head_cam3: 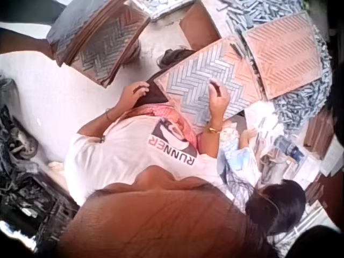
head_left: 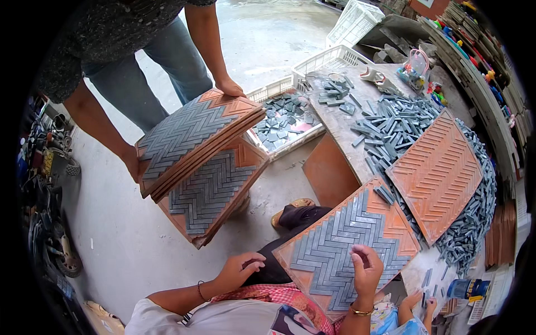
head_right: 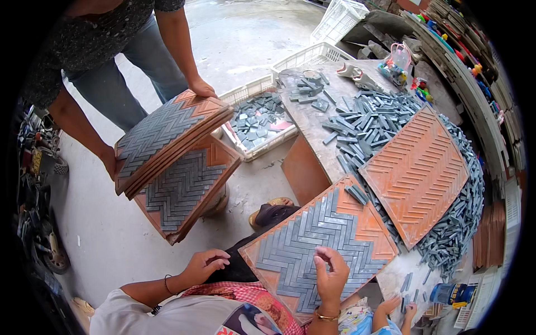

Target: The person assembles small rectangular tiles onto a square board to create a herringbone pattern. They pick tiles from a pile and place them by hand, occasionally flipping the board to check alignment.

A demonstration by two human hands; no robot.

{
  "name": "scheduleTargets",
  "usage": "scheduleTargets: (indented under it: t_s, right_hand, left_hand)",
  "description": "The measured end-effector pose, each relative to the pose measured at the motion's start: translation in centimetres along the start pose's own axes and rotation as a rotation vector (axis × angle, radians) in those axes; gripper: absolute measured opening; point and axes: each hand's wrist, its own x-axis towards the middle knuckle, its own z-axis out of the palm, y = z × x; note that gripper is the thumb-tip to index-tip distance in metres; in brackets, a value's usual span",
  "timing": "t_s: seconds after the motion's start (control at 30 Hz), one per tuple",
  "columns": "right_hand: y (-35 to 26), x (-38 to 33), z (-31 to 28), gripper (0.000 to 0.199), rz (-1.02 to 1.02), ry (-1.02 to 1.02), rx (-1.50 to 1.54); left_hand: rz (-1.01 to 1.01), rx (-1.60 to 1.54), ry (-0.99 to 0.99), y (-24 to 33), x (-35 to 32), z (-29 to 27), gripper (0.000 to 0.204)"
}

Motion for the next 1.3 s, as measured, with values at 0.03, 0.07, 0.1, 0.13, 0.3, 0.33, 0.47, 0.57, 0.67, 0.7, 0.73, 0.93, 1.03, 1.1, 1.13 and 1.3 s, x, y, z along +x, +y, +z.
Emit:
scheduleTargets:
  t_s: [0.03,0.07,0.1,0.13,0.3,0.33,0.47,0.57,0.67,0.7,0.73,0.93,1.03,1.1,1.13,1.3]
  right_hand:
    - [-0.3,-0.9,-0.4,0.014,0.024,-0.045,-0.037]
    - [-0.1,-1.7,-0.8,0.013,0.029,-0.099,-0.057]
    - [0.4,-4.7,3.1,0.013,0.109,-0.137,0.069]
    - [0.4,-4.8,3.2,0.013,0.073,-0.148,0.047]
    - [1.3,-4.0,2.6,0.011,0.053,-0.165,0.011]
    - [1.3,-3.8,2.6,0.011,0.055,-0.184,-0.006]
    - [0.1,-2.2,3.7,0.01,0.008,-0.23,-0.058]
    - [-1.2,-1.2,5.0,0.01,-0.032,-0.274,-0.132]
    - [-1.8,-0.7,6.3,0.01,-0.053,-0.307,-0.172]
    - [-1.8,-0.5,6.7,0.01,-0.056,-0.314,-0.175]
    - [-1.6,-0.6,6.9,0.01,-0.04,-0.324,-0.162]
    - [-2.1,-0.3,7.1,0.015,-0.149,-0.456,-0.249]
    - [-2.5,0.0,7.2,0.014,-0.23,-0.422,-0.313]
    - [-2.3,-0.3,7.7,0.01,-0.056,-0.388,-0.261]
    - [-2.1,-0.5,7.9,0.008,0.029,-0.369,-0.23]
    - [-2.1,-0.3,8.2,0.021,0.073,-0.349,-0.103]
  left_hand:
    - [-0.041,-0.06,0.072,-1.2,0.0,0.0,0.017]
    - [-0.083,-0.122,0.143,-2.6,-0.1,-0.2,0.018]
    - [-0.123,-0.058,0.284,-2.1,-3.2,-5.9,0.017]
    - [-0.14,-0.126,0.399,-3.6,-3.3,-7.3,0.016]
    - [-0.018,-0.063,0.903,-7.5,-2.9,-14.5,0.018]
    - [0.007,-0.011,0.943,-7.7,-2.8,-15.7,0.018]
    - [0.112,0.034,0.988,-6.9,-1.0,-17.4,0.016]
    - [0.11,0.006,0.883,-6.9,1.1,-16.1,0.014]
    - [0.182,0.083,0.731,-6.0,4.4,-13.1,0.012]
    - [0.199,0.26,0.669,-4.8,5.5,-12.5,0.011]
    - [0.216,0.438,0.608,-3.4,6.6,-12.4,0.011]
    - [0.576,1.216,0.783,-0.6,18.7,-16.6,0.032]
    - [0.536,1.186,0.753,-1.7,21.9,-17.6,0.027]
    - [0.552,1.125,0.711,-1.9,22.1,-18.2,0.021]
    - [0.56,1.098,0.69,-1.6,22.1,-18.5,0.019]
    - [0.649,0.732,0.7,1.5,20.0,-16.5,0.009]
